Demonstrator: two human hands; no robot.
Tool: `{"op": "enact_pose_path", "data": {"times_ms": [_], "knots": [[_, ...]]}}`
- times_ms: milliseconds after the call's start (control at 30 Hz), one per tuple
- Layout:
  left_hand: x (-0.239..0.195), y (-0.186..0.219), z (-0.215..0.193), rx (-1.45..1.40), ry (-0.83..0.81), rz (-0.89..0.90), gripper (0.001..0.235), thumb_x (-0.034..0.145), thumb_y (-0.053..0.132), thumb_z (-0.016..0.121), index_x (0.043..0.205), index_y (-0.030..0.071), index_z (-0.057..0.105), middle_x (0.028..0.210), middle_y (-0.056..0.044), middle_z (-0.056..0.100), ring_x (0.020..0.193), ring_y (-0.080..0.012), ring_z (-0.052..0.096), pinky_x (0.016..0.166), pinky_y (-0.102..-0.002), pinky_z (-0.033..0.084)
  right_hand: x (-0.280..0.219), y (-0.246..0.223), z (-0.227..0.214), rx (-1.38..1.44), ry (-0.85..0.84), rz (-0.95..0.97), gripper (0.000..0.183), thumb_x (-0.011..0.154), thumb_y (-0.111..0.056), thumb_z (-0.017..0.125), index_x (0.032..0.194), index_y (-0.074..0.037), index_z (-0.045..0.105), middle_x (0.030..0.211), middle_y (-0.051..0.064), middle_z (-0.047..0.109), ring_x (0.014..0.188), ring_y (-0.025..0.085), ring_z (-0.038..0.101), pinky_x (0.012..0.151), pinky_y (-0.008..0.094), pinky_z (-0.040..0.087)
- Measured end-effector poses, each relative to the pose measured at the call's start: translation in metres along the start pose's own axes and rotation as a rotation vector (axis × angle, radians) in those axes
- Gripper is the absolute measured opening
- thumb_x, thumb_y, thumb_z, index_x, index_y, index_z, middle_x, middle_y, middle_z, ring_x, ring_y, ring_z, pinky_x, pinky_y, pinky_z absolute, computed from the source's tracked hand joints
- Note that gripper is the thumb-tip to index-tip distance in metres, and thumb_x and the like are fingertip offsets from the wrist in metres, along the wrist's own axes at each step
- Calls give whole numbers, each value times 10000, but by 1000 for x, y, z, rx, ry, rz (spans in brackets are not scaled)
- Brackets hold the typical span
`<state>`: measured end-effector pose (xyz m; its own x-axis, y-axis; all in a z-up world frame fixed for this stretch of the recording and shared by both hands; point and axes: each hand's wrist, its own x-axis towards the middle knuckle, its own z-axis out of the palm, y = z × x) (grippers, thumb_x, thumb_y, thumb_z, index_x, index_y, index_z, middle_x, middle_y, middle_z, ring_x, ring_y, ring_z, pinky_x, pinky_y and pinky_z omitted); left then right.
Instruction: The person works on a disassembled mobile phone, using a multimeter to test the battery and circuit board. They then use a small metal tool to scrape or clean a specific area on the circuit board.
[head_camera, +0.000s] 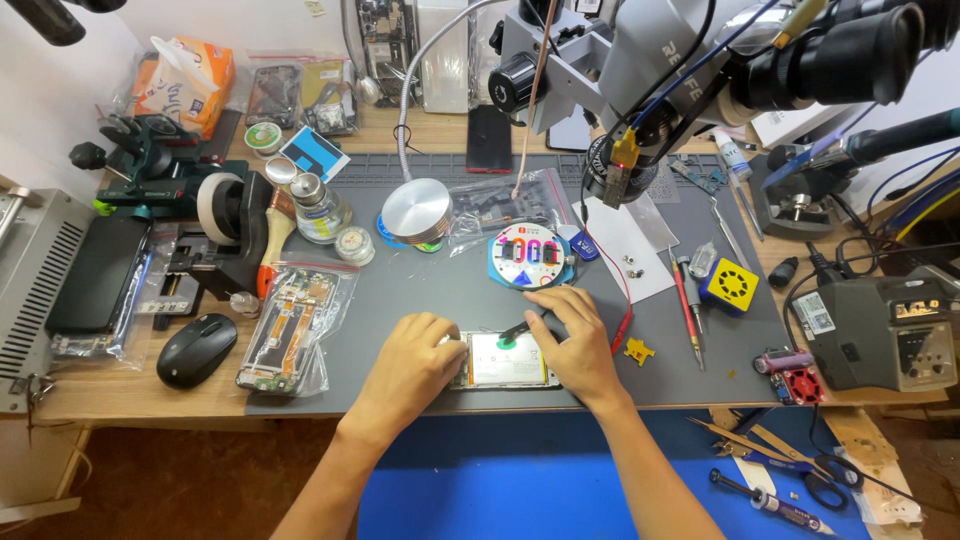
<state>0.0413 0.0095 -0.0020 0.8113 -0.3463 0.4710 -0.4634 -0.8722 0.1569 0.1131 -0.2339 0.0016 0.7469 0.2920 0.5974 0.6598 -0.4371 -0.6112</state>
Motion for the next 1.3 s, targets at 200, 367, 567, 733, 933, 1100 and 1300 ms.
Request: {"op": "enact_pose_path", "data": {"times_ms": [200,367,567,733,933,1100,1300], "knots": [[-7,-13,19,145,-109,145,88,834,138,814,819,124,729,834,-12,649,867,-168,633,972,-339,489,0,0,-2,24,76,35,148,976,-110,731,1106,-97,800,984,68,771,1020,281,727,1056,431,513],[-2,-11,17,175,-135,185,92,830,139,808,800,119,723,800,-17,639,842,-176,632,968,-345,477,0,1,-4,49,133,85,123,981,-105,727,1075,-112,806,944,37,786,999,251,736,1037,412,527],[3,-8,19,157,-111,161,94,839,142,778,773,104,723,775,-36,640,829,-189,633,977,-369,472,0,-3,-6,55,151,128,113,988,-103,718,1057,-105,808,913,36,795,981,245,742,1007,410,543],[5,-4,22,158,-61,124,69,790,107,780,753,71,733,767,-66,655,814,-210,649,990,-389,482,-1,-2,-4,49,140,129,111,988,-104,719,1055,-112,807,894,29,793,977,242,742,976,402,553],[6,0,21,183,-54,98,57,748,72,788,770,48,742,761,-87,663,820,-224,665,1043,-424,455,-2,-1,-5,57,124,154,117,999,-136,710,1057,-129,811,878,20,794,965,230,740,948,391,560],[2,-21,20,-43,39,-36,167,832,153,751,998,142,733,901,-25,672,927,-209,673,957,-391,511,0,-1,-6,42,135,25,100,983,-112,723,1041,-122,805,871,17,775,921,228,729,901,367,566],[-12,-20,-22,-428,111,-476,310,979,50,528,1168,173,740,1025,-12,735,982,-203,692,917,-338,536,-4,-26,9,-102,13,-249,77,895,-159,805,966,-189,809,847,-21,725,880,195,688,911,349,544]]}}
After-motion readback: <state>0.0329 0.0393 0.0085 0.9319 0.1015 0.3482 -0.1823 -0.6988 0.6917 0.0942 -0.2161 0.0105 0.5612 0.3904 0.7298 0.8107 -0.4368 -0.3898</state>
